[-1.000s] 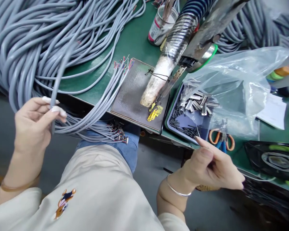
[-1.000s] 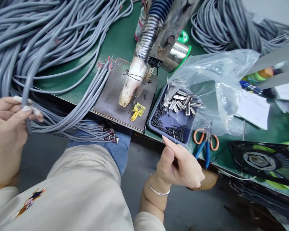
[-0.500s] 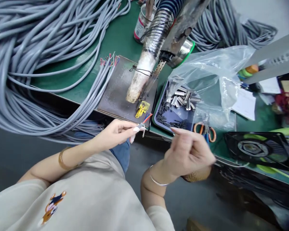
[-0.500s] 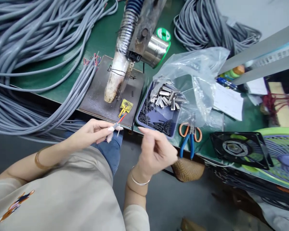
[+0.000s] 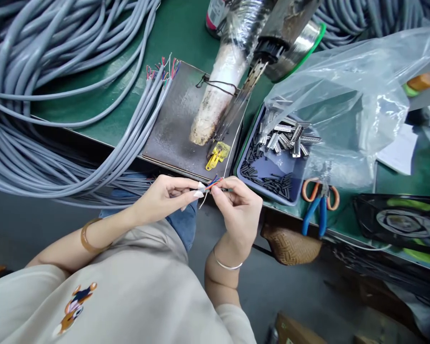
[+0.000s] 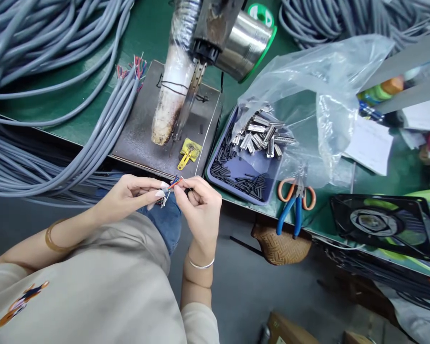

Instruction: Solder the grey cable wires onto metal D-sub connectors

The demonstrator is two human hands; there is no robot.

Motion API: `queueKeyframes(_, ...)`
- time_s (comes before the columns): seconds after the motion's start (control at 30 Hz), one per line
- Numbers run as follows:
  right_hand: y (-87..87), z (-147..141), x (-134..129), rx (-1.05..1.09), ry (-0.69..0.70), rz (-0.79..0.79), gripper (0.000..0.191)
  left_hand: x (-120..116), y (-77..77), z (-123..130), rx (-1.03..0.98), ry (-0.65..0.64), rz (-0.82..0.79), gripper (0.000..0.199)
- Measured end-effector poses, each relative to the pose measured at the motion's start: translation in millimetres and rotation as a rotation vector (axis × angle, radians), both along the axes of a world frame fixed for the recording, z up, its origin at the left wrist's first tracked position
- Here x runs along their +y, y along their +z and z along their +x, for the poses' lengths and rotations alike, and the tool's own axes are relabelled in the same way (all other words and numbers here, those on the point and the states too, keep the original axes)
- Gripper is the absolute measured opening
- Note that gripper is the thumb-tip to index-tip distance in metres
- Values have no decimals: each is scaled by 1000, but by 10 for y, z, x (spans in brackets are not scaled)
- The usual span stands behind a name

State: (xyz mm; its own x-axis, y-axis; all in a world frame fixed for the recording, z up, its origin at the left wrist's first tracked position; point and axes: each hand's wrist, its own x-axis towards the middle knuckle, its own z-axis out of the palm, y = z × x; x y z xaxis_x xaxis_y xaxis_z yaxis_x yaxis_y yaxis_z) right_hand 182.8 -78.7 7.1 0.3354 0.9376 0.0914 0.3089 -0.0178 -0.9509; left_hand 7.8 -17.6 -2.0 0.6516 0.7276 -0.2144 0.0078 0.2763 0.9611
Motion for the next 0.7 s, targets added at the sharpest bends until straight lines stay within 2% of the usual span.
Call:
queueKeyframes(0.07, 7, 3, 4, -11, 13, -5, 10, 19, -31, -25, 32, -12, 98, 31)
queueKeyframes(0.17, 46, -7, 2, -107, 48, -17, 9, 39, -71, -53, 84, -2, 351, 25)
queueKeyframes(0.23, 72, -35, -2, -196, 45, 2, 8, 32, -82, -52, 113, 25, 523, 20)
queueKeyframes(0.3, 72, -86, -8, -242, 8, 36, 9, 4, -77, -31, 136, 79, 603, 17)
queueKeyframes(0.37, 34, -156, -16, -240, -44, 65, 10, -29, -58, 0, 123, 154, 530, 18)
queueKeyframes(0.43, -35, -232, -27, -283, -94, 133, 10, -46, -35, 26, 31, 204, 319, 24)
queueKeyframes(0.53, -143, -319, -43, -473, -148, 307, 10, -17, -5, 26, -113, 180, 12, 39)
queueKeyframes(0.7, -206, -330, -68, -554, -117, 332, 18, 77, 31, -23, -152, 96, -122, 46)
